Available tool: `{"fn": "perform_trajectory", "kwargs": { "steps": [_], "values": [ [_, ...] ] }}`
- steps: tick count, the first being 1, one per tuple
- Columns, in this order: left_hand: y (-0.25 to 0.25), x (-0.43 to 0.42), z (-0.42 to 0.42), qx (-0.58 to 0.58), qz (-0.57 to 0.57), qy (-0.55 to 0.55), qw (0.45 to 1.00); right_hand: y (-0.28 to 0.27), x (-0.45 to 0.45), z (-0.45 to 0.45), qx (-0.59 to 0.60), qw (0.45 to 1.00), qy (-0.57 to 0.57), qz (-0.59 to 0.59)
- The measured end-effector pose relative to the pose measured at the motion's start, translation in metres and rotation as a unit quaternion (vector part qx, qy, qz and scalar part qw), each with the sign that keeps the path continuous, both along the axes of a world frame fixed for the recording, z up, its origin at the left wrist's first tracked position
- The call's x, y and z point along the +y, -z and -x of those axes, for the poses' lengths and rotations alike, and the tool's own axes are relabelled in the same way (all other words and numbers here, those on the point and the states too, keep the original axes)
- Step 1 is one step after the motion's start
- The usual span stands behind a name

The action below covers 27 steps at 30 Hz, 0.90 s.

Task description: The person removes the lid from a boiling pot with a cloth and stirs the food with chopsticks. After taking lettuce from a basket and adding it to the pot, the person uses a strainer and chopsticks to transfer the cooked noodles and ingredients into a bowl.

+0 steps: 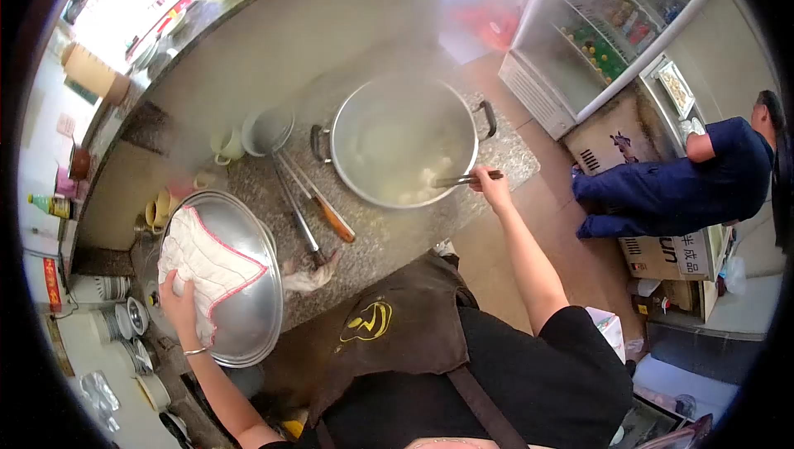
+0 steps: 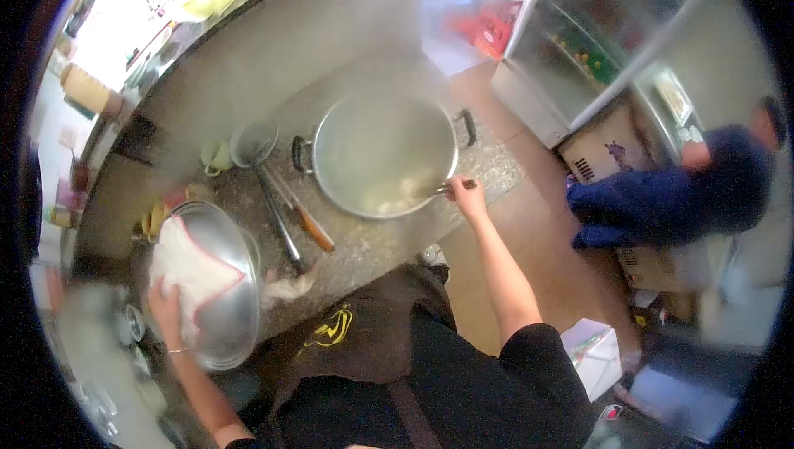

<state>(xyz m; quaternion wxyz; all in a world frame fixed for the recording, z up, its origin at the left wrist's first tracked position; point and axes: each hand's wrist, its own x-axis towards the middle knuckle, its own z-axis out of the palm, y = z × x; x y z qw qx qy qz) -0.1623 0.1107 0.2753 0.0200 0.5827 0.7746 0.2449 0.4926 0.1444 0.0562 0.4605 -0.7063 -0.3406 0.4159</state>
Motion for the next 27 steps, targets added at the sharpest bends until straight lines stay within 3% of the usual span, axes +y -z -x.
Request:
{"fn": "perform_trajectory", "kwargs": {
  "steps": [1, 3, 5, 9, 11, 13, 15, 17, 19, 23, 25, 27],
  "values": [
    [-0.002, -0.009, 0.01, 0.002, 0.004, -0.003, 1.0, 0.016, -0.008, 0.009, 0.126, 0.988, 0.079, -0.03],
    [-0.008, -0.022, 0.025, 0.045, 0.04, -0.037, 0.997, 0.039, -0.025, 0.025, 0.162, 0.98, 0.113, -0.022],
    [0.001, -0.029, 0.051, 0.057, 0.039, -0.029, 0.997, 0.054, -0.042, 0.042, 0.258, 0.941, 0.204, -0.082],
    [0.013, -0.043, 0.076, 0.071, 0.004, -0.003, 0.997, 0.054, -0.065, 0.061, 0.323, 0.888, 0.278, -0.176],
    [0.018, -0.044, 0.083, 0.059, 0.001, -0.004, 0.998, 0.053, -0.068, 0.062, 0.32, 0.881, 0.303, -0.175],
    [0.011, -0.043, 0.07, 0.045, -0.007, -0.01, 0.999, 0.052, -0.066, 0.051, 0.279, 0.909, 0.266, -0.159],
    [0.0, -0.044, 0.055, 0.022, 0.059, -0.048, 0.997, 0.043, -0.068, 0.034, 0.238, 0.919, 0.27, -0.164],
    [0.013, -0.045, 0.069, 0.01, 0.04, -0.034, 0.999, 0.037, -0.067, 0.03, 0.234, 0.909, 0.293, -0.18],
    [0.021, -0.045, 0.077, -0.005, 0.022, -0.013, 1.0, 0.024, -0.065, 0.024, 0.212, 0.937, 0.231, -0.156],
    [0.031, -0.041, 0.071, -0.061, -0.004, -0.027, 0.998, 0.01, -0.061, 0.009, 0.166, 0.933, 0.266, -0.178],
    [0.025, -0.034, 0.058, -0.071, -0.006, -0.023, 0.997, 0.001, -0.054, 0.006, 0.135, 0.962, 0.183, -0.149],
    [0.015, -0.032, 0.038, -0.04, 0.033, -0.032, 0.998, -0.006, -0.047, 0.0, 0.125, 0.964, 0.181, -0.15]
  ]
}}
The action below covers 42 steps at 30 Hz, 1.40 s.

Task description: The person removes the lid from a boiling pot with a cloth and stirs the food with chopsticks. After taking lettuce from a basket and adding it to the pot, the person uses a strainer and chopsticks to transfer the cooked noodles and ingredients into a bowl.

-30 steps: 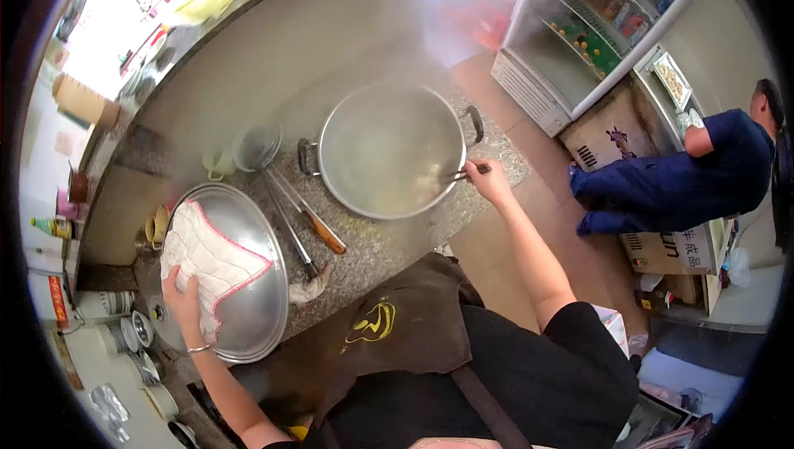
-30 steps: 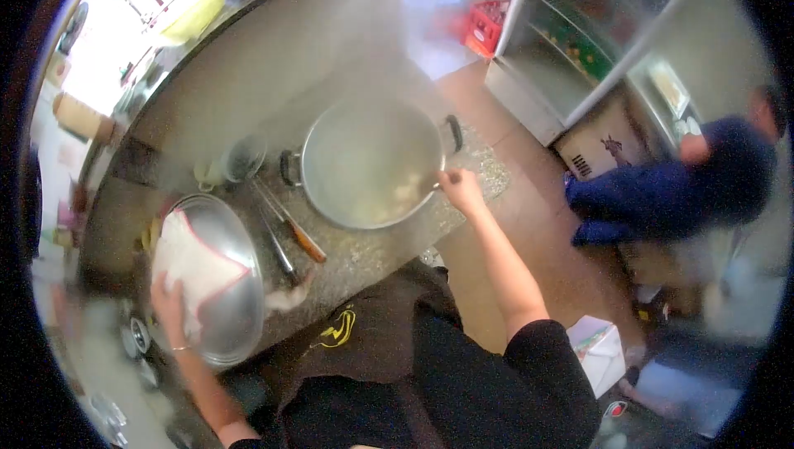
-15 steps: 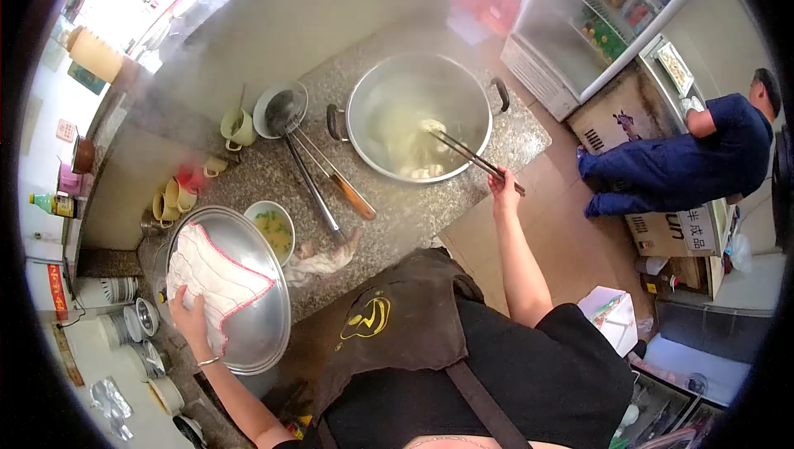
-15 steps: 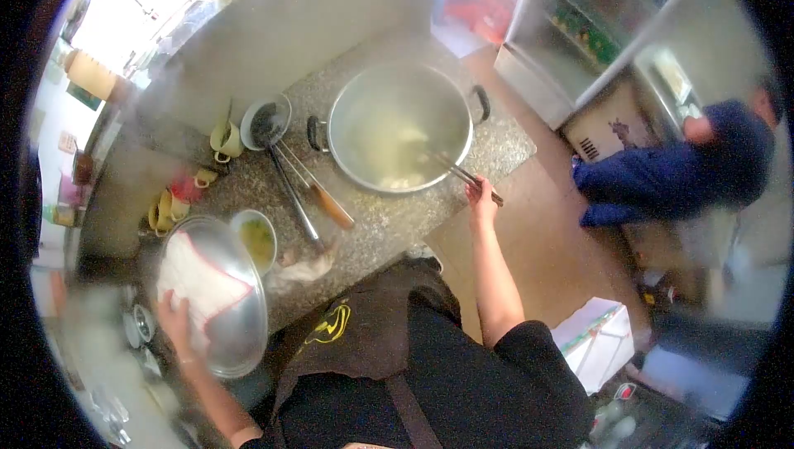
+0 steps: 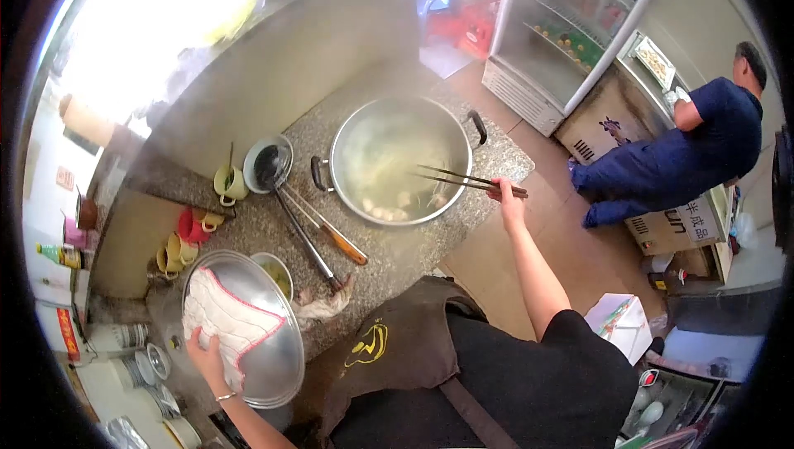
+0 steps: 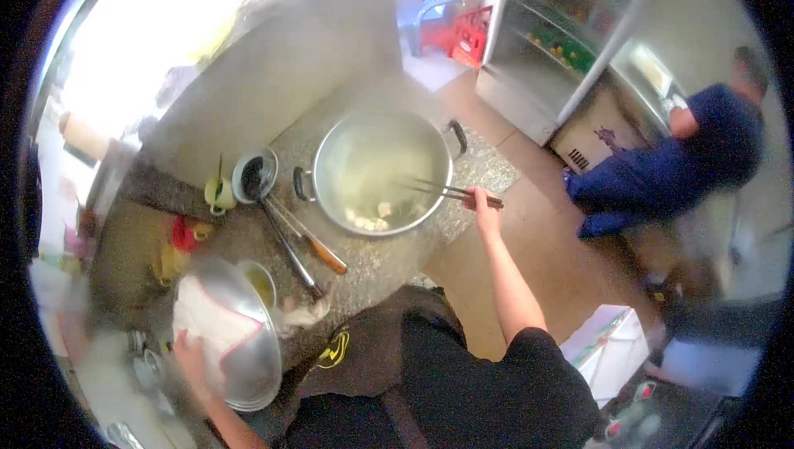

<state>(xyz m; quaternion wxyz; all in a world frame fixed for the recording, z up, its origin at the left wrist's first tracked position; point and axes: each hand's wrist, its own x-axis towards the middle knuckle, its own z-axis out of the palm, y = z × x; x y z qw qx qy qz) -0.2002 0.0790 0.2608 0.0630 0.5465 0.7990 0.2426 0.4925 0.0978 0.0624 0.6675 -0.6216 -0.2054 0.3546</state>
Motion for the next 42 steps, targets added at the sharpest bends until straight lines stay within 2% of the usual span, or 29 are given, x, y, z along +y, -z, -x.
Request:
{"fn": "perform_trajectory", "kwargs": {
  "steps": [2, 4, 6, 8, 10, 11, 13, 14, 16, 18, 19, 21, 22, 24, 27, 28, 30, 31, 32, 34, 36, 37, 38, 40, 42],
  "values": [
    [0.004, 0.004, -0.001, 0.03, -0.002, 0.017, 0.999, -0.015, 0.015, 0.01, -0.052, 0.998, -0.013, -0.017],
    [0.006, 0.01, -0.01, 0.058, 0.003, 0.03, 0.998, -0.014, 0.035, 0.023, -0.056, 0.993, -0.102, -0.022],
    [0.004, 0.01, -0.022, 0.045, -0.003, 0.015, 0.999, 0.017, 0.06, 0.032, -0.107, 0.982, -0.156, -0.01],
    [-0.003, 0.012, -0.041, 0.049, 0.014, 0.011, 0.999, 0.003, 0.085, 0.055, -0.153, 0.97, -0.167, -0.093],
    [-0.009, 0.014, -0.049, 0.056, 0.029, 0.003, 0.998, 0.011, 0.115, 0.061, -0.332, 0.917, -0.196, -0.1],
    [-0.007, 0.014, -0.051, 0.054, 0.024, 0.01, 0.998, 0.015, 0.128, 0.059, -0.327, 0.919, -0.198, -0.099],
    [-0.004, 0.013, -0.05, 0.057, 0.022, 0.013, 0.998, 0.024, 0.157, 0.052, -0.353, 0.886, -0.301, 0.01],
    [-0.002, 0.014, -0.048, 0.059, 0.019, 0.026, 0.998, 0.028, 0.168, 0.044, -0.348, 0.887, -0.303, 0.01],
    [-0.001, 0.013, -0.046, 0.064, 0.02, 0.036, 0.997, 0.033, 0.183, 0.024, -0.499, 0.824, -0.268, 0.001],
    [-0.002, 0.01, -0.047, 0.046, 0.011, 0.034, 0.998, 0.023, 0.185, 0.007, -0.531, 0.808, -0.246, 0.074],
    [-0.002, 0.008, -0.048, 0.047, 0.016, 0.03, 0.998, 0.027, 0.186, -0.005, -0.503, 0.828, -0.235, 0.075],
    [-0.001, 0.004, -0.051, 0.032, 0.002, 0.026, 0.999, 0.0, 0.173, -0.024, -0.524, 0.805, -0.238, 0.144],
    [0.0, 0.002, -0.049, 0.034, 0.005, 0.022, 0.999, -0.006, 0.167, -0.033, -0.481, 0.833, -0.249, 0.114],
    [0.003, 0.0, -0.042, 0.025, 0.026, 0.014, 0.999, -0.035, 0.144, -0.036, -0.465, 0.828, -0.248, 0.191],
    [0.005, -0.004, -0.043, 0.003, 0.02, -0.001, 1.0, -0.051, 0.114, -0.04, -0.411, 0.832, -0.292, 0.23],
    [0.008, -0.005, -0.039, 0.003, 0.02, -0.003, 1.0, -0.046, 0.108, -0.04, -0.412, 0.832, -0.293, 0.23],
    [0.015, -0.006, -0.03, 0.047, -0.009, 0.028, 0.998, -0.027, 0.096, -0.037, -0.291, 0.884, -0.271, 0.246],
    [0.014, -0.007, -0.032, 0.047, -0.01, 0.028, 0.998, -0.015, 0.089, -0.033, -0.256, 0.904, -0.249, 0.235],
    [0.012, -0.006, -0.037, 0.035, -0.005, 0.014, 0.999, 0.026, 0.086, -0.037, -0.185, 0.931, -0.231, 0.212],
    [0.007, -0.004, -0.043, 0.024, -0.002, 0.004, 1.0, 0.037, 0.069, -0.018, -0.065, 0.965, -0.19, 0.166],
    [0.005, -0.001, -0.048, 0.042, 0.016, -0.001, 0.999, 0.047, 0.059, 0.004, 0.002, 0.973, -0.162, 0.162],
    [0.005, 0.0, -0.049, 0.041, 0.014, 0.001, 0.999, 0.048, 0.05, 0.016, 0.06, 0.98, -0.145, 0.122],
    [0.006, 0.001, -0.049, 0.031, 0.012, 0.0, 0.999, 0.047, 0.044, 0.024, 0.068, 0.977, -0.161, 0.119],
    [0.011, -0.001, -0.042, 0.022, 0.01, -0.001, 1.0, 0.044, 0.03, 0.033, 0.169, 0.972, -0.126, 0.1],
    [0.019, 0.0, -0.033, 0.016, -0.035, 0.033, 0.999, 0.048, 0.017, 0.036, 0.203, 0.971, -0.104, 0.077]
  ]
}}
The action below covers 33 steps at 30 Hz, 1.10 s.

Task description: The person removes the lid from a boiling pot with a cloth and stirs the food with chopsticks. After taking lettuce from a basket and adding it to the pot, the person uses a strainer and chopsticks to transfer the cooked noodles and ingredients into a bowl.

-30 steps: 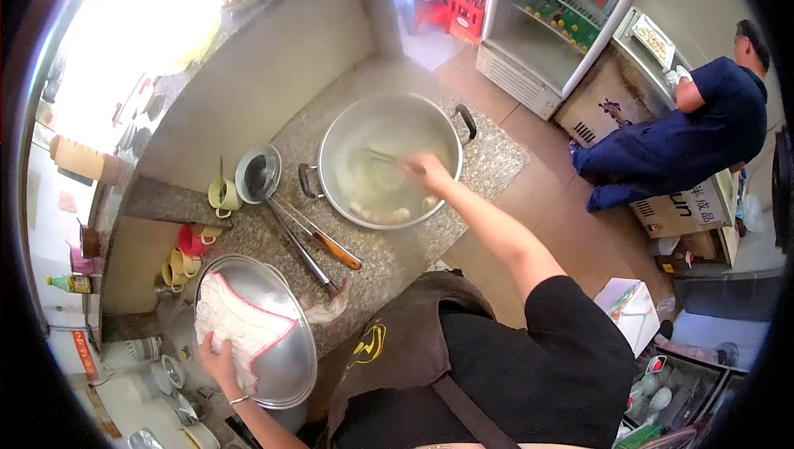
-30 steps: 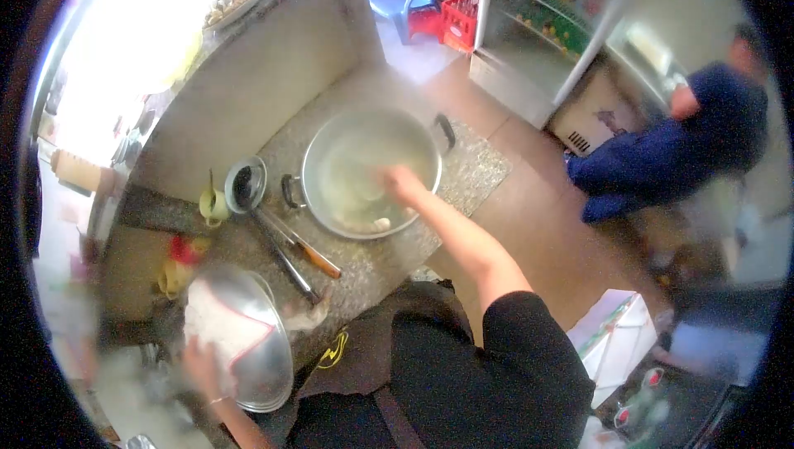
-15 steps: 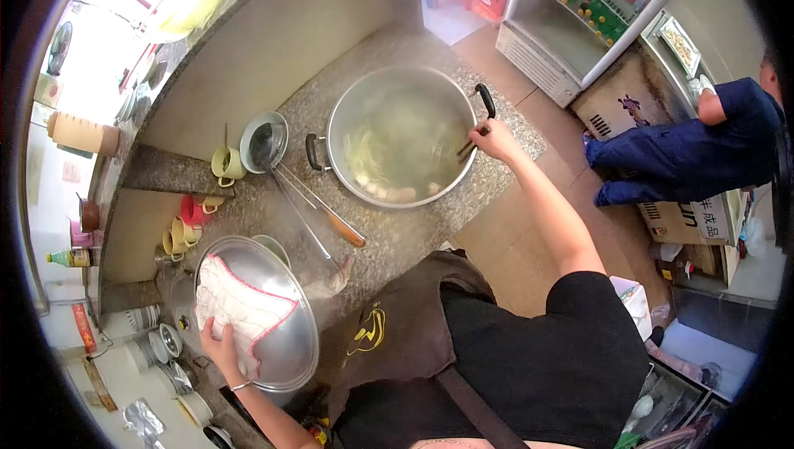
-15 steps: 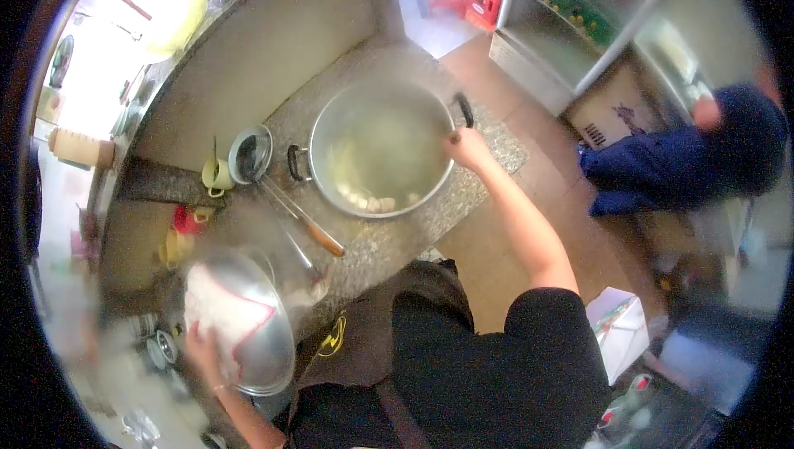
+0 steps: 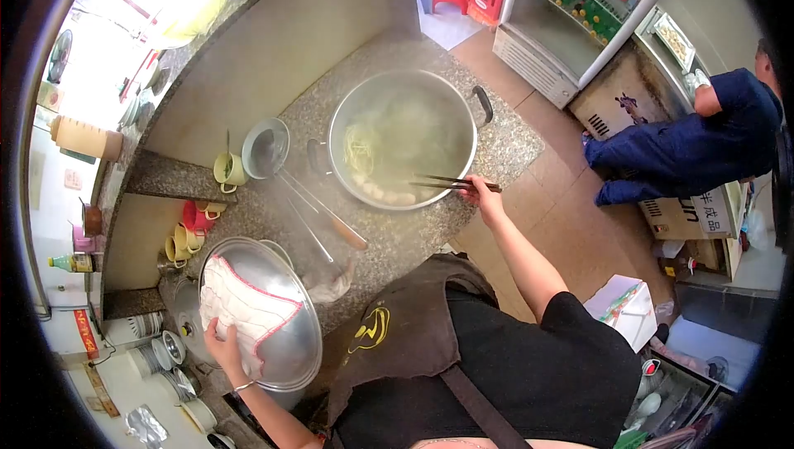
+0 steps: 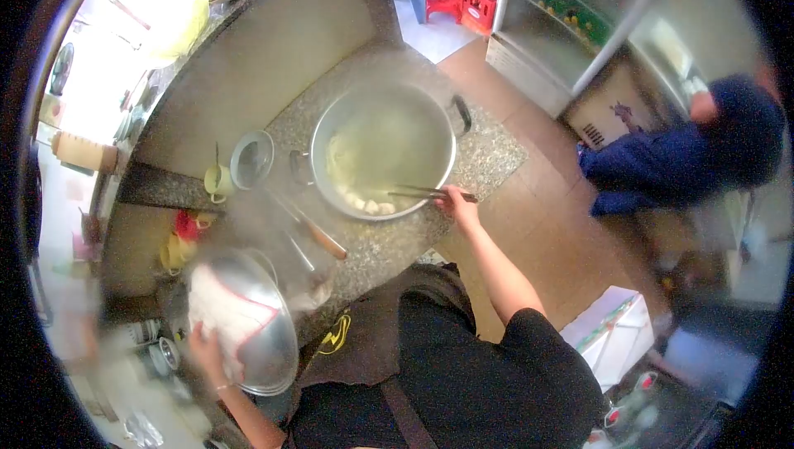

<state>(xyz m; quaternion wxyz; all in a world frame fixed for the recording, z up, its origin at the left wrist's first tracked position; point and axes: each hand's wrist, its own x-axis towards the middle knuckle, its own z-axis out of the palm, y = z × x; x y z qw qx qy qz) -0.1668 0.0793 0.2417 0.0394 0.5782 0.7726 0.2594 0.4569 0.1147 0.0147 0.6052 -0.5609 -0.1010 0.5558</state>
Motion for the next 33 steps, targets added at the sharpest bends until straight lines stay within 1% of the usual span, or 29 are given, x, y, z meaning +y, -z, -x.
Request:
{"fn": "perform_trajectory", "kwargs": {
  "steps": [1, 2, 4, 5, 6, 8, 9, 10, 12, 14, 16, 17, 18, 20, 21, 22, 24, 26, 28, 30, 31, 32, 33],
  "values": [
    [0.002, -0.001, 0.005, 0.0, 0.001, 0.001, 1.0, 0.002, -0.006, -0.001, 0.033, 0.999, 0.028, -0.014],
    [-0.001, -0.001, 0.001, -0.005, 0.014, -0.004, 1.0, 0.006, -0.012, -0.003, 0.032, 0.999, 0.029, -0.014],
    [-0.005, -0.001, -0.004, -0.009, 0.026, -0.011, 1.0, 0.006, -0.017, -0.004, 0.088, 0.991, 0.092, -0.041],
    [-0.006, -0.001, -0.007, -0.017, 0.023, -0.014, 0.999, 0.006, -0.018, -0.006, 0.072, 0.989, 0.122, -0.041],
    [-0.006, -0.003, -0.007, -0.025, 0.021, -0.018, 0.999, 0.004, -0.017, -0.006, 0.072, 0.989, 0.12, -0.041],
    [-0.001, -0.003, 0.002, -0.019, 0.013, -0.004, 1.0, 0.0, -0.015, -0.007, 0.045, 0.988, 0.125, -0.082],
    [0.0, -0.003, 0.005, -0.013, 0.005, 0.011, 1.0, -0.003, -0.013, -0.012, 0.015, 0.992, 0.111, -0.054],
    [0.001, -0.004, 0.007, -0.013, 0.005, 0.011, 1.0, -0.006, -0.01, -0.018, 0.016, 0.992, 0.11, -0.055],
    [0.0, -0.003, 0.006, -0.001, 0.027, -0.005, 1.0, -0.015, -0.005, -0.031, -0.095, 0.987, 0.107, -0.07],
    [-0.002, -0.004, 0.002, -0.014, 0.025, -0.005, 1.0, -0.024, 0.001, -0.036, -0.118, 0.983, 0.114, -0.077],
    [0.001, -0.006, 0.001, -0.027, 0.023, -0.007, 0.999, -0.035, 0.007, -0.04, -0.193, 0.978, 0.016, -0.075],
    [0.004, -0.008, 0.005, -0.029, 0.01, 0.003, 1.0, -0.04, 0.01, -0.041, -0.193, 0.977, 0.042, -0.084],
    [0.007, -0.009, 0.006, -0.03, -0.004, 0.012, 0.999, -0.051, 0.013, -0.039, -0.193, 0.977, 0.04, -0.085],
    [0.007, -0.011, 0.007, -0.015, -0.006, 0.015, 1.0, -0.068, 0.019, -0.031, -0.225, 0.968, 0.065, -0.094],
    [0.007, -0.011, 0.007, 0.0, -0.008, 0.019, 1.0, -0.07, 0.022, -0.028, -0.243, 0.964, 0.006, -0.11],
    [0.007, -0.011, 0.005, 0.0, -0.01, 0.018, 1.0, -0.075, 0.027, -0.022, -0.218, 0.967, -0.016, -0.129],
    [0.004, -0.012, -0.001, -0.003, -0.011, 0.011, 1.0, -0.085, 0.035, -0.009, -0.24, 0.961, -0.034, -0.133],
    [0.001, -0.012, -0.008, 0.005, -0.008, 0.009, 1.0, -0.086, 0.049, 0.018, -0.234, 0.961, -0.036, -0.146],
    [0.0, -0.013, -0.011, 0.014, -0.005, 0.008, 1.0, -0.078, 0.067, 0.036, -0.332, 0.911, -0.113, -0.215],
    [0.003, -0.012, -0.014, 0.017, -0.015, 0.018, 1.0, -0.022, 0.103, 0.054, -0.306, 0.9, -0.166, -0.264],
    [0.001, -0.011, -0.017, 0.018, -0.015, 0.018, 1.0, -0.038, 0.112, 0.059, -0.305, 0.9, -0.166, -0.264],
    [0.0, -0.011, -0.021, 0.021, -0.013, 0.019, 1.0, -0.054, 0.12, 0.062, -0.42, 0.846, -0.209, -0.253],
    [-0.002, -0.011, -0.025, 0.025, -0.012, 0.019, 0.999, -0.067, 0.129, 0.061, -0.526, 0.777, -0.249, -0.239]
  ]
}}
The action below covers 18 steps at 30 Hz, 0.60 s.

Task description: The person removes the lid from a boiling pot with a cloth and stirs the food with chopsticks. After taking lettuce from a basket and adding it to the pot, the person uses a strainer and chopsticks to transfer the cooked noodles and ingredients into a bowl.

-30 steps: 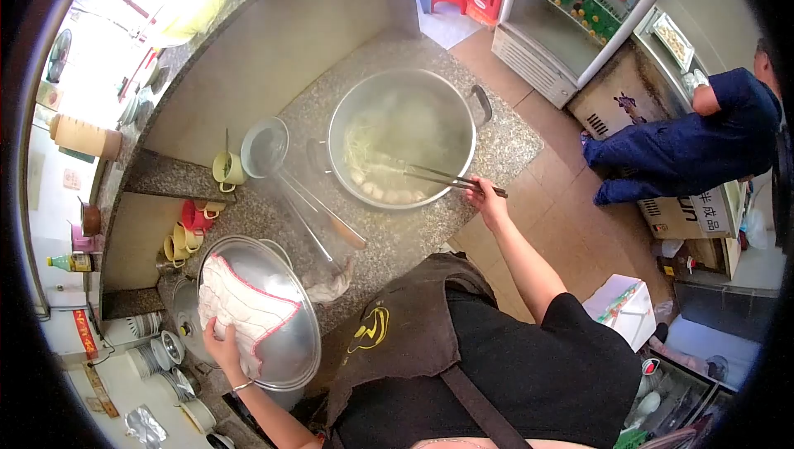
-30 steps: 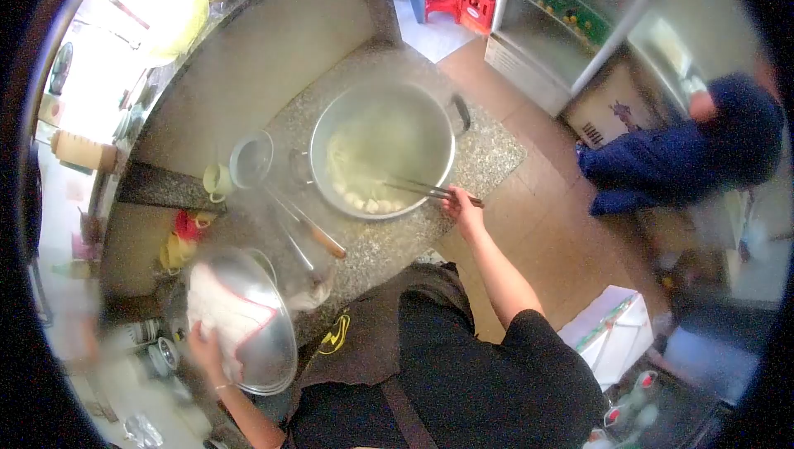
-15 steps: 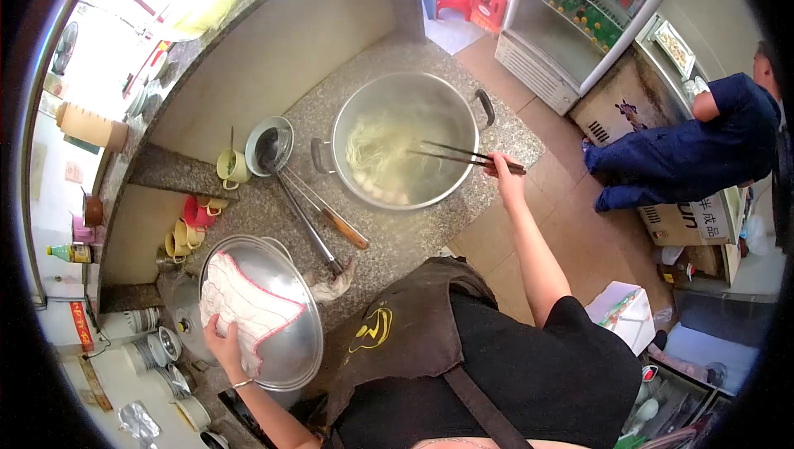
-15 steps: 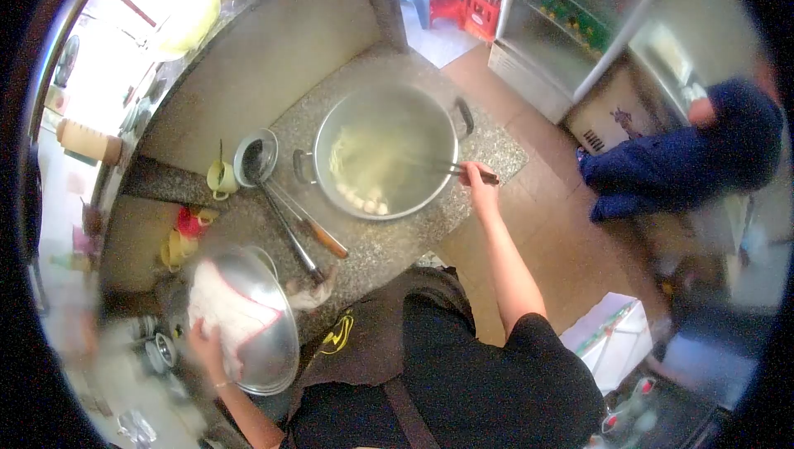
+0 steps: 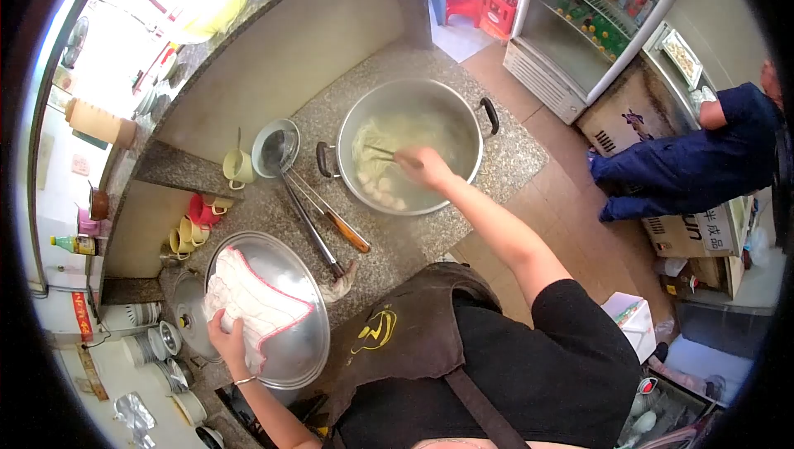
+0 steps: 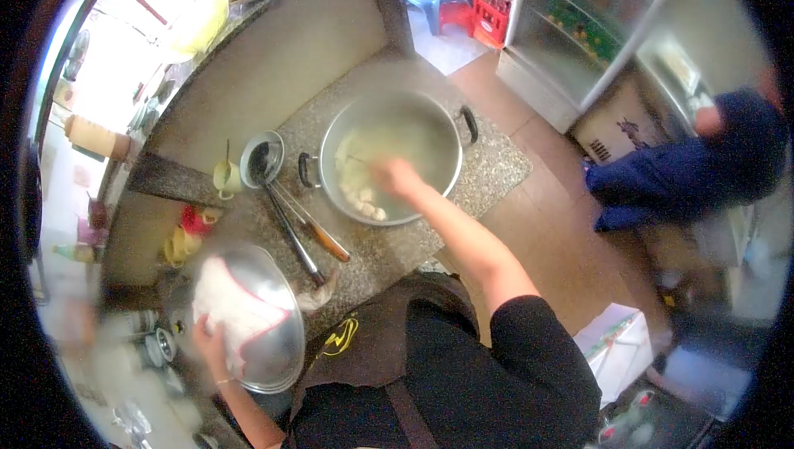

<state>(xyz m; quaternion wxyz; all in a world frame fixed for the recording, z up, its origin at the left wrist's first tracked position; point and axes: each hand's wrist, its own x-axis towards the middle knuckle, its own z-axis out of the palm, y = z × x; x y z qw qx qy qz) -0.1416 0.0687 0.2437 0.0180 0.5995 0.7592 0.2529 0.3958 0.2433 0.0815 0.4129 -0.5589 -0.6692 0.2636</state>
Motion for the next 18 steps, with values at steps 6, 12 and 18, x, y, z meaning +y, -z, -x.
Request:
{"fn": "perform_trajectory", "kwargs": {
  "steps": [6, 12, 18],
  "values": [
    [-0.012, -0.006, -0.018, -0.002, -0.001, 0.001, 1.0, 0.017, 0.044, -0.053, -0.064, 0.991, 0.115, -0.034],
    [-0.011, -0.008, -0.032, -0.007, -0.029, 0.01, 1.0, 0.022, 0.005, -0.108, -0.151, 0.97, 0.187, 0.022],
    [-0.006, 0.018, -0.05, -0.007, -0.019, 0.069, 0.997, 0.011, -0.067, -0.139, 0.074, 0.952, 0.209, 0.211]
  ]
}}
